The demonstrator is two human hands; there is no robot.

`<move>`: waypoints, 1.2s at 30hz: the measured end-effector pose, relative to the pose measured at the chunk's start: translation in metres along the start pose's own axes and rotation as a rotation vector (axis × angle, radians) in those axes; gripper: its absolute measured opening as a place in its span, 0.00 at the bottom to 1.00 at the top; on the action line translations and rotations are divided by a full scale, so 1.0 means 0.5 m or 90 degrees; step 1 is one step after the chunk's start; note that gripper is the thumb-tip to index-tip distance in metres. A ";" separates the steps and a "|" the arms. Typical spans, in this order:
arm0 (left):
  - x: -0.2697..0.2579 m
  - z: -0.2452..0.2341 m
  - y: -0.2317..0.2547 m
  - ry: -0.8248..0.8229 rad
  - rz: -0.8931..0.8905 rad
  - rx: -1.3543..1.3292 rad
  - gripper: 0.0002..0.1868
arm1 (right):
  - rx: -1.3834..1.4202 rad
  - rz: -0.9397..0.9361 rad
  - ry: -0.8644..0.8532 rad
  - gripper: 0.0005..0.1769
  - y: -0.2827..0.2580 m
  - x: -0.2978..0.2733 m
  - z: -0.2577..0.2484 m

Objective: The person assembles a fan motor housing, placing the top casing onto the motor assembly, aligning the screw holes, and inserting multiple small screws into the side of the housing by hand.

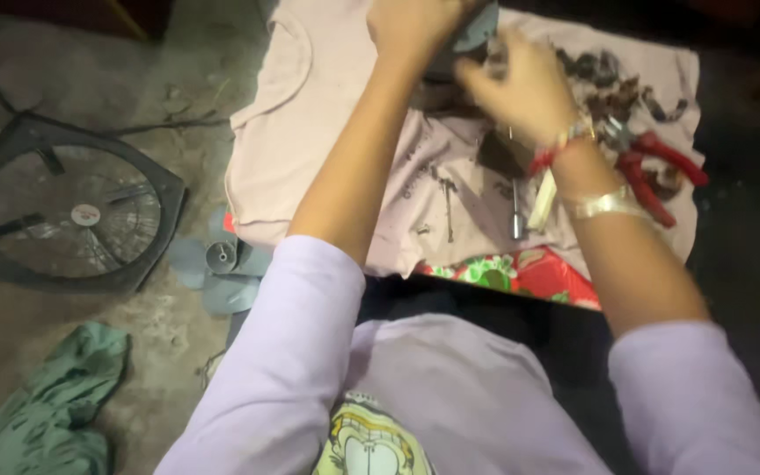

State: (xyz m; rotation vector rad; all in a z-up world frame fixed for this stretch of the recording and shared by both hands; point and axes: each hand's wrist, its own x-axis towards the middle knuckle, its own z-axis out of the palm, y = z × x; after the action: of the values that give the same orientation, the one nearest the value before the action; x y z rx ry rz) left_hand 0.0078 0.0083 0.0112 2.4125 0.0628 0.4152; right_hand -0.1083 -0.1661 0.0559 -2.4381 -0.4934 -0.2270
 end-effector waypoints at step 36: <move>-0.042 -0.102 0.079 -0.070 -0.073 0.002 0.45 | 0.156 0.171 0.069 0.11 -0.082 -0.058 -0.206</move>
State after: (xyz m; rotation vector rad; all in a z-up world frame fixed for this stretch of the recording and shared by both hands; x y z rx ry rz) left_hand -0.0307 0.0063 0.0672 2.4155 0.1521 0.2302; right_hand -0.1553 -0.2082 0.1514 -2.2087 -0.1343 -0.1727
